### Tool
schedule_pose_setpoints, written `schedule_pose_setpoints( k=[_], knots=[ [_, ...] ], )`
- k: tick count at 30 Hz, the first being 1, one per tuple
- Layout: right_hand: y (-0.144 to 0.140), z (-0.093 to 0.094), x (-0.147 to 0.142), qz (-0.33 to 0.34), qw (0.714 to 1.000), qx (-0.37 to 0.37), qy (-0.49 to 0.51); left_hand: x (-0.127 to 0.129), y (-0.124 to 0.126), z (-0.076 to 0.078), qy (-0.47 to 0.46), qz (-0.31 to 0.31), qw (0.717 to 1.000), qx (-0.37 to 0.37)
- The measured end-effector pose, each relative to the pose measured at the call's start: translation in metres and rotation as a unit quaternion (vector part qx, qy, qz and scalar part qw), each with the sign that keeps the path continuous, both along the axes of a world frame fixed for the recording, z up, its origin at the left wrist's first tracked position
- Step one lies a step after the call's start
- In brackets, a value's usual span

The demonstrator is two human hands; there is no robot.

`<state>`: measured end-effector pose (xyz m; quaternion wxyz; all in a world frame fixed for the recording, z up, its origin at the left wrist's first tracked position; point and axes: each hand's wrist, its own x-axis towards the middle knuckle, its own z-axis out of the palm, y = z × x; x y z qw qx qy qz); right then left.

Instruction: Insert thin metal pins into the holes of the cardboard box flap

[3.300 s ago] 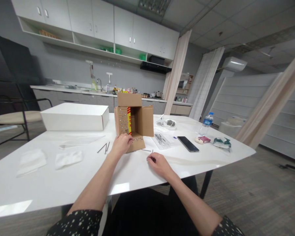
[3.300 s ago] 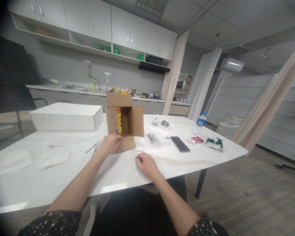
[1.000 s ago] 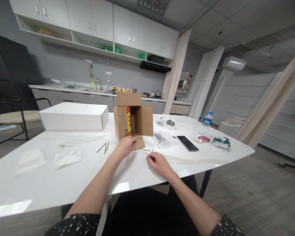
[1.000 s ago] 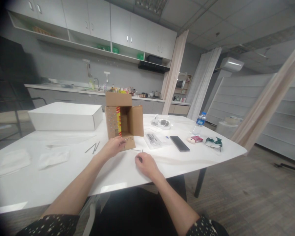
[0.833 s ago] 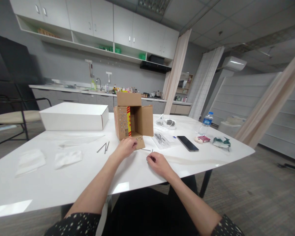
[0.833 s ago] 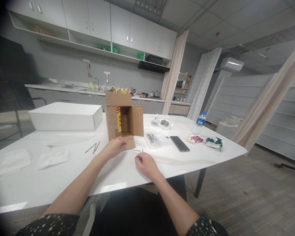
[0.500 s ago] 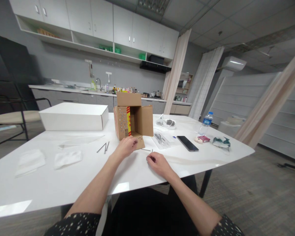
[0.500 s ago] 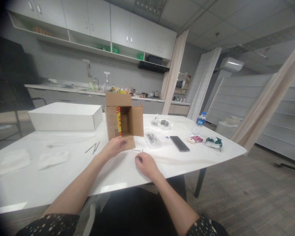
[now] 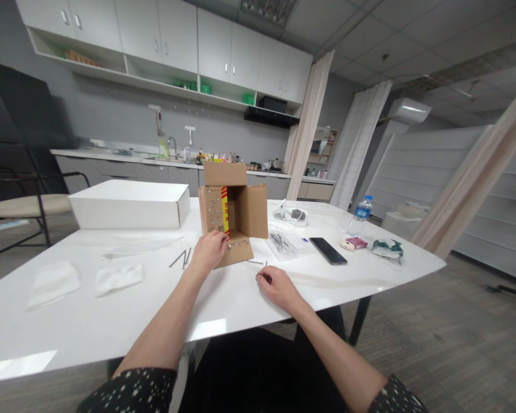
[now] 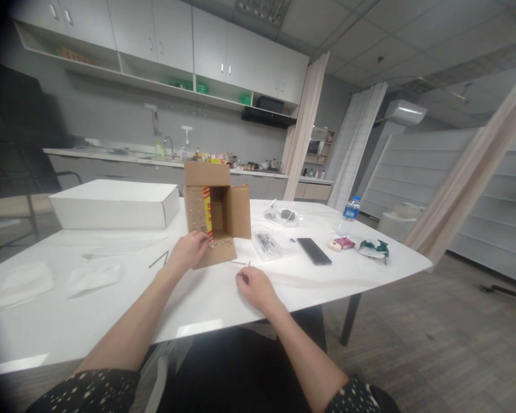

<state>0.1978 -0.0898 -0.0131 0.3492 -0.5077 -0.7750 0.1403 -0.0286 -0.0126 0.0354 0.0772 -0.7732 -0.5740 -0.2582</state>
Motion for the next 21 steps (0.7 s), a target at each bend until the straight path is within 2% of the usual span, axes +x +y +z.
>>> schedule_pose_setpoints(
  k=[7,21],
  knots=[
    [0.0002,-0.0003,0.0003,0.002,1.000,-0.001,-0.002,-0.0041,0.0028,-0.0001,-0.016,0.032,0.999,0.005],
    [0.0003,-0.0003,0.0005,0.000,1.000,-0.001,-0.004,-0.0046,0.0023,0.0008,-0.036,0.047,0.998,0.016]
  ],
)
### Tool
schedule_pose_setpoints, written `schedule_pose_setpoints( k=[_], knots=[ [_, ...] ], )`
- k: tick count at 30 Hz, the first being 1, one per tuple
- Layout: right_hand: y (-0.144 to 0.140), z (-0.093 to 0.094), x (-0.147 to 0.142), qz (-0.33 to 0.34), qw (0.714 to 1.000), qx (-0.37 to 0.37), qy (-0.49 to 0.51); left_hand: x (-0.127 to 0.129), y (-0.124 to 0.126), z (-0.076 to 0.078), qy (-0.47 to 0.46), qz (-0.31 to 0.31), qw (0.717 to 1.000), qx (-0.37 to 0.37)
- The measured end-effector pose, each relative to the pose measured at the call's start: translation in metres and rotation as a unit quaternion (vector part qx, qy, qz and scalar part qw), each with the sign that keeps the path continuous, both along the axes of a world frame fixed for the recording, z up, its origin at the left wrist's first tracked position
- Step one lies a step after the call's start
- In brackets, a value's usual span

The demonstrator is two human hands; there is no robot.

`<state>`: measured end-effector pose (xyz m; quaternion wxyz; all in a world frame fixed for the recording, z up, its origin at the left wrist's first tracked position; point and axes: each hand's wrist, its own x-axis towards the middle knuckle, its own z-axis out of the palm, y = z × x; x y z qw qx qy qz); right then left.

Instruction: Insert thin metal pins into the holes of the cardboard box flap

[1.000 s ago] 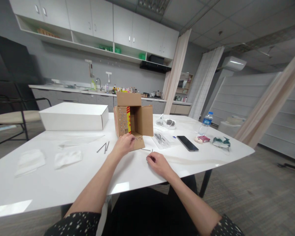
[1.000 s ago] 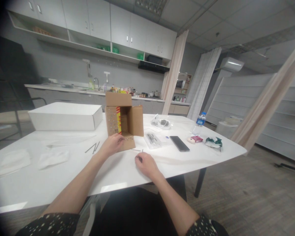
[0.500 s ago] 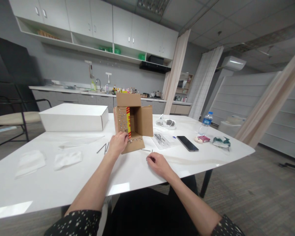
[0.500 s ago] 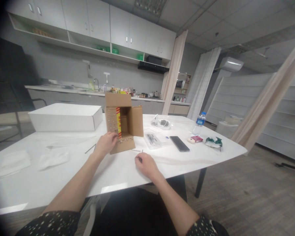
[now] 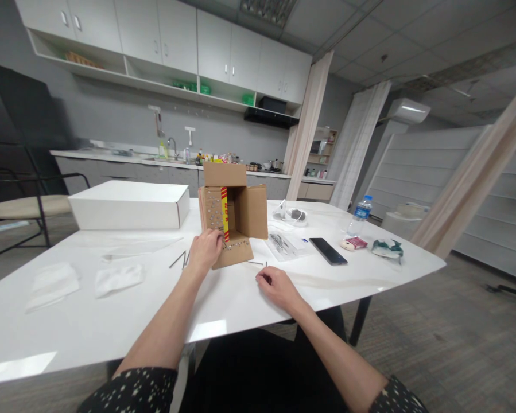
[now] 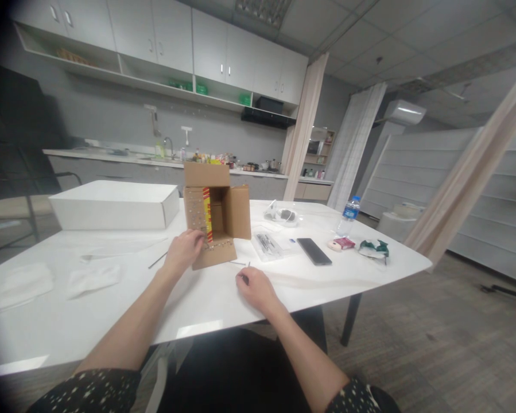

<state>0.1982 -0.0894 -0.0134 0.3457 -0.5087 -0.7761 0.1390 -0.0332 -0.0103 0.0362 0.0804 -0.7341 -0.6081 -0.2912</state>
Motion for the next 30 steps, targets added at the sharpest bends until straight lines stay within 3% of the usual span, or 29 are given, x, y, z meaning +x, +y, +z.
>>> schedule_pose_setpoints(
  k=[12,30],
  knots=[
    [-0.0014,0.0014,-0.0005,-0.002,1.000,-0.002,0.001,-0.0002,-0.0008,0.0017,0.001,0.010,1.000,0.012],
    [-0.0014,0.0009,-0.0004,-0.003,1.000,0.001,-0.002,-0.0008,0.0002,0.0013,0.006,-0.022,1.000,0.020]
  ],
)
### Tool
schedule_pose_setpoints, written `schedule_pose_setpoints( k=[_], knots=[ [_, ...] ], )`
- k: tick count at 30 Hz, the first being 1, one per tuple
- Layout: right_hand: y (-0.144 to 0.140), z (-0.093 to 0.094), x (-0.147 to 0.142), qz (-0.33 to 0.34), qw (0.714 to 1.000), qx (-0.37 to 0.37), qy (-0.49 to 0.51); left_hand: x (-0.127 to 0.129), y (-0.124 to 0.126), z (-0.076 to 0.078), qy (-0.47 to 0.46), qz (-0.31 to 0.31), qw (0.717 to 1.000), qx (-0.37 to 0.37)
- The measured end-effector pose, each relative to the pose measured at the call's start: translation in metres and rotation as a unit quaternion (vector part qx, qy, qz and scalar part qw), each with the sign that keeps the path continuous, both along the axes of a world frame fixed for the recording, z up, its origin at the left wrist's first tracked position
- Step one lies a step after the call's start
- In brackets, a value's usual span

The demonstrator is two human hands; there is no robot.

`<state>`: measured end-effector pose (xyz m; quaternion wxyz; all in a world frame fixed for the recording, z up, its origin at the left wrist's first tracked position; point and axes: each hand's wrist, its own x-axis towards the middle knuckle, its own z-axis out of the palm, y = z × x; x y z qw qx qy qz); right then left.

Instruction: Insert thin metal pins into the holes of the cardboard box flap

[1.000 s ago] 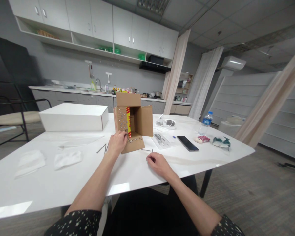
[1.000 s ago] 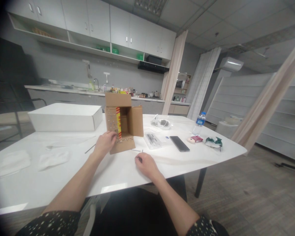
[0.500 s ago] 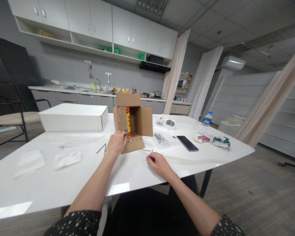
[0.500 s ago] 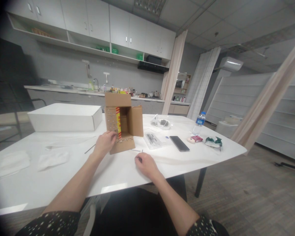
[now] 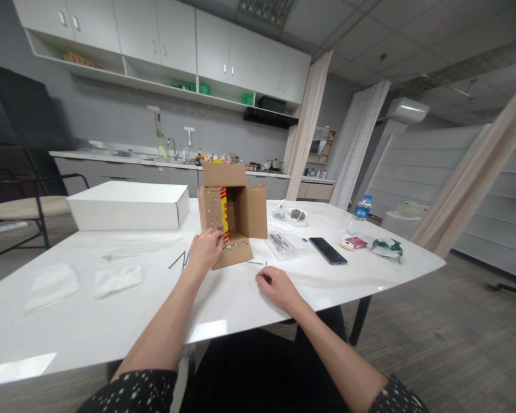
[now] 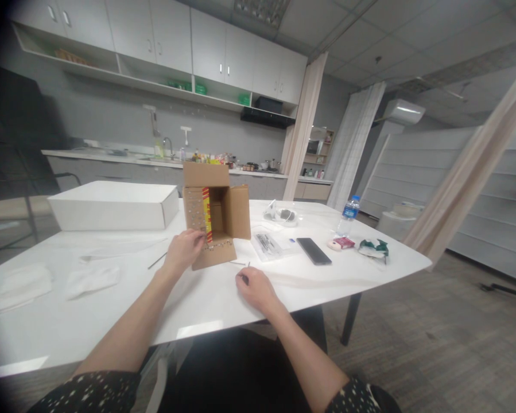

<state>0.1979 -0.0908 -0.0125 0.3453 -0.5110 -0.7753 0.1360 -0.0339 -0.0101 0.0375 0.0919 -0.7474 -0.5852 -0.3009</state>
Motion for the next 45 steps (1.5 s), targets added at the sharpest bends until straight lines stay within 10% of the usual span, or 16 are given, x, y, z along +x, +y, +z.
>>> schedule_pose_setpoints(
  k=[45],
  knots=[
    [0.0002,0.0008,-0.0007,0.003,1.000,0.000,-0.003,0.0040,-0.0059,0.0063,0.019,-0.010,0.999,-0.039]
  ],
)
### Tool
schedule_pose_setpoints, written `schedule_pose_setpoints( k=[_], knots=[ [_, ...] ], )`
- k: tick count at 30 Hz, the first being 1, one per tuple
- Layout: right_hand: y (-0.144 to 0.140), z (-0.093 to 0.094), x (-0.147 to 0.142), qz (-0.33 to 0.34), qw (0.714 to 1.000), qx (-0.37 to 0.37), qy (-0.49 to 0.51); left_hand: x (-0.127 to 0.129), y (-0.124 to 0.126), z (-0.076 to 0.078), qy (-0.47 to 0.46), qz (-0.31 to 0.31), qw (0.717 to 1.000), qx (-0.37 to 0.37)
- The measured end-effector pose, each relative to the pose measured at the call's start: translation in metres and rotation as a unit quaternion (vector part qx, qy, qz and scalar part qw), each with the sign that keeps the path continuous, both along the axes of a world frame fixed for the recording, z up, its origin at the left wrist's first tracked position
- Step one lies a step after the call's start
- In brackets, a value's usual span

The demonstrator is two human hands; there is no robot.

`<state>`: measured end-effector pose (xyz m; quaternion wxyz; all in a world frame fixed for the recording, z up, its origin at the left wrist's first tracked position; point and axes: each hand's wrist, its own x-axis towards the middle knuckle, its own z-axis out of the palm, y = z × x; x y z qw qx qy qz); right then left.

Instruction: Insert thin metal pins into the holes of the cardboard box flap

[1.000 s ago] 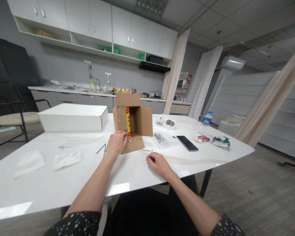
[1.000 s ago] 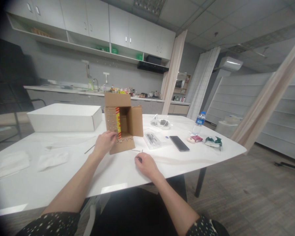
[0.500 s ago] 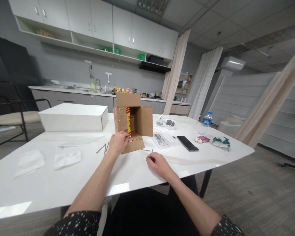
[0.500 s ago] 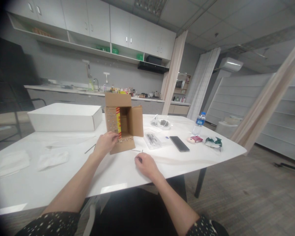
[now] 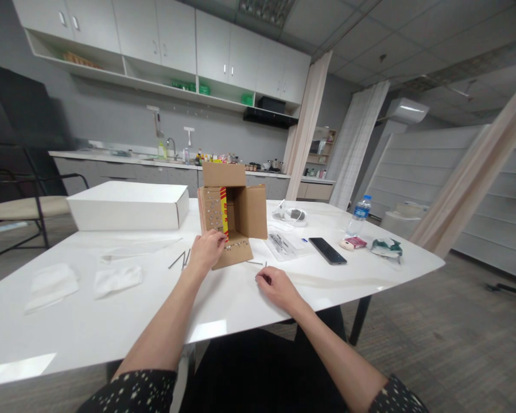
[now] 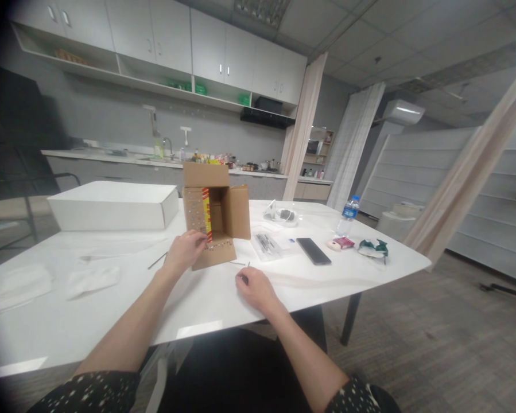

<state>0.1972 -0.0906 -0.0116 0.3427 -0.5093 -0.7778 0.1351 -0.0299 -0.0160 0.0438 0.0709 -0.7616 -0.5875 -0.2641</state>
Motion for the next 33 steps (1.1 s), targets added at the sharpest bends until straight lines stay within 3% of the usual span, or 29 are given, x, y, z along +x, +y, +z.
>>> schedule_pose_setpoints(
  k=[7,14,19,25,28,33],
  knots=[
    [0.000,0.000,0.000,0.000,1.000,0.000,0.001,0.002,0.000,-0.004,0.055,-0.015,0.997,-0.060],
    [0.000,0.000,0.000,-0.003,1.000,-0.001,0.004,0.001,-0.001,-0.005,0.054,0.000,0.997,-0.059],
    [0.002,-0.003,0.001,0.000,1.000,0.004,0.004,0.007,0.000,-0.013,0.063,0.004,0.998,-0.032],
    [0.003,-0.004,0.001,0.004,1.000,0.009,0.007,0.032,-0.004,-0.024,0.080,-0.107,0.991,0.009],
    [0.003,-0.004,0.001,0.007,1.000,0.011,0.008,0.046,-0.008,-0.030,0.105,-0.171,0.980,-0.007],
    [0.004,-0.006,0.002,0.013,1.000,0.019,0.010,0.055,-0.009,-0.041,0.121,-0.226,0.966,-0.041]
  ],
)
